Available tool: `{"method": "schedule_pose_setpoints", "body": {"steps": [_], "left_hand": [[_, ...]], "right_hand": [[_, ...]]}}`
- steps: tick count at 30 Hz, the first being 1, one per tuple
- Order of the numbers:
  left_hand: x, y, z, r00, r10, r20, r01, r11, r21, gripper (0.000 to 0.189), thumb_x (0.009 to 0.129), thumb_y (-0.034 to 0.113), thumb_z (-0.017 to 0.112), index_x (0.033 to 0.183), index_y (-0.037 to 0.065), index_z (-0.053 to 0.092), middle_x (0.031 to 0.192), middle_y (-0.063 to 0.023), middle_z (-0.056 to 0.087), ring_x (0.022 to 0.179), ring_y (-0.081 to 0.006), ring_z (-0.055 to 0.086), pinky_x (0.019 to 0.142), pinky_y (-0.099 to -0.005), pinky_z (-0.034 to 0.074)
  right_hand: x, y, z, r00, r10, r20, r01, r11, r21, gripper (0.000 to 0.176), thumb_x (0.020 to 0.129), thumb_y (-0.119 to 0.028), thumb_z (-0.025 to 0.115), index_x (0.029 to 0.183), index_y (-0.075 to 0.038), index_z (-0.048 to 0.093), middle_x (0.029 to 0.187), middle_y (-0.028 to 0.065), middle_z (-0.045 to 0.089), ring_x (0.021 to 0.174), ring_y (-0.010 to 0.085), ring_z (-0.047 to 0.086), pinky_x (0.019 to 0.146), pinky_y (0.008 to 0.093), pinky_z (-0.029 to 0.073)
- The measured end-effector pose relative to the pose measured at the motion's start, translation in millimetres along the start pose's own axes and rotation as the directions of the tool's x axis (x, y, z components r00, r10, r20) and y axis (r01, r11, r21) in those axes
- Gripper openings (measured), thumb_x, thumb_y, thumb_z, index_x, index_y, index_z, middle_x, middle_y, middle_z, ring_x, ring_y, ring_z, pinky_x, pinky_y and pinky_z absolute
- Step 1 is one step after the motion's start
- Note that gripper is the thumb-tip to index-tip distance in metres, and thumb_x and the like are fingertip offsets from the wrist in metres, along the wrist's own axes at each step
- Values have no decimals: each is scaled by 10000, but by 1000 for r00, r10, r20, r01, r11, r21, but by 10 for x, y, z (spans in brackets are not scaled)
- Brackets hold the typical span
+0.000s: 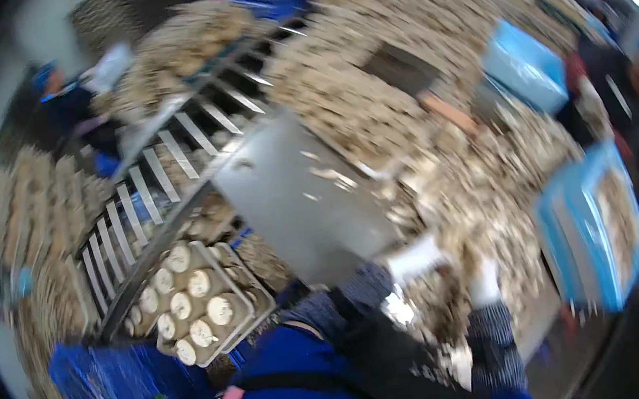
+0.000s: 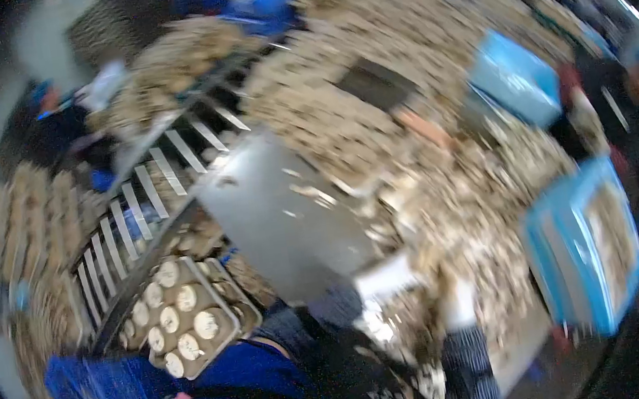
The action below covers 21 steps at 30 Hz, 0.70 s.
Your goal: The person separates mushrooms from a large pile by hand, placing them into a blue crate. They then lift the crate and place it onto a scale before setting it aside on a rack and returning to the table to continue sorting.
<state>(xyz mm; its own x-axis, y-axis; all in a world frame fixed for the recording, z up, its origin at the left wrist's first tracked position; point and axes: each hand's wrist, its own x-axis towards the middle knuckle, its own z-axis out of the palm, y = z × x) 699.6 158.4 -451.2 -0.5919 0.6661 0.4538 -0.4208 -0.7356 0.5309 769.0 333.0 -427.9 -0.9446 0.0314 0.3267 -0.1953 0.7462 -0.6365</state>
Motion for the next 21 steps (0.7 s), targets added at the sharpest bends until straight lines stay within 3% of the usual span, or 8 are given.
{"method": "schedule_pose_setpoints", "body": {"steps": [2, 5, 7, 8, 12, 14, 18, 21], "left_hand": [[72, 295, 94, 899, -314, -306, 437, 693, 573, 414, 815, 134, 726, 1166, 60, 519, 982, -49, 599, 991, -193, 599, 884, -370, 550], [110, 390, 424, 830, -389, -400, 439, 897, 39, 302, 847, -26, 645, 1145, -1, 597, 974, -43, 659, 848, -135, 643, 748, -274, 545], [45, 284, 299, 790, -438, -430, 520, 850, 90, 297, 857, -25, 651, 1147, 7, 595, 961, -40, 666, 842, -146, 648, 751, -270, 542], [17, 207, 215, 768, -416, -487, 527, 842, 111, 295, 856, -23, 654, 1145, -2, 597, 967, -41, 664, 829, -140, 643, 743, -268, 536], [-122, 65, -69, 733, -244, -635, 360, 931, 59, 330, 868, 44, 643, 1188, -5, 574, 1028, -56, 649, 859, -128, 629, 768, -262, 519], [-162, 132, -144, 723, -191, -664, 328, 940, 87, 481, 848, 43, 667, 1296, -21, 502, 1136, -77, 610, 909, -140, 625, 788, -267, 523], [-30, -37, 259, 789, -141, -598, 470, 765, 439, 750, 765, -16, 735, 1406, -58, 347, 1166, -95, 594, 973, -161, 621, 852, -270, 520], [-34, -74, 69, 651, 14, -759, 606, 591, 532, 760, 764, -118, 670, 1437, -47, 325, 1174, -101, 604, 971, -167, 625, 841, -266, 524]], "right_hand": [[1, -285, -89, 983, 35, -179, -21, 997, 79, 261, 916, -21, 533, 1152, -6, 643, 790, 102, 666, 660, 198, 637, 611, 289, 536], [104, -205, -240, 759, 455, 466, -644, 413, 644, 232, 946, -149, 570, 1125, -30, 658, 730, 64, 684, 629, 141, 654, 722, 280, 530], [127, -411, -322, 819, 392, 420, -527, 802, 280, 288, 870, -57, 590, 1139, -53, 690, 766, 115, 685, 709, 186, 667, 627, 281, 541], [68, -272, -239, 979, -185, 92, 196, 971, -139, 259, 867, -38, 566, 1081, -40, 712, 764, 109, 679, 683, 178, 666, 602, 278, 527], [-12, -189, -123, 987, -100, -128, 88, 991, -100, 142, 870, -59, 589, 968, -67, 692, 767, 16, 710, 629, 136, 670, 999, 344, 460], [-90, -81, -99, 765, 602, 230, -483, 300, 822, 95, 878, -68, 562, 853, -18, 639, 718, 28, 669, 741, 131, 660, 934, 320, 490], [-4, -410, -49, 896, 440, 54, -397, 744, 538, 145, 876, -100, 609, 954, 16, 571, 754, 46, 634, 612, 128, 601, 561, 207, 492], [-24, -554, -36, 773, 609, 174, -438, 315, 842, 188, 902, -106, 608, 1043, 16, 593, 702, 55, 632, 557, 108, 575, 543, 248, 509]]}}
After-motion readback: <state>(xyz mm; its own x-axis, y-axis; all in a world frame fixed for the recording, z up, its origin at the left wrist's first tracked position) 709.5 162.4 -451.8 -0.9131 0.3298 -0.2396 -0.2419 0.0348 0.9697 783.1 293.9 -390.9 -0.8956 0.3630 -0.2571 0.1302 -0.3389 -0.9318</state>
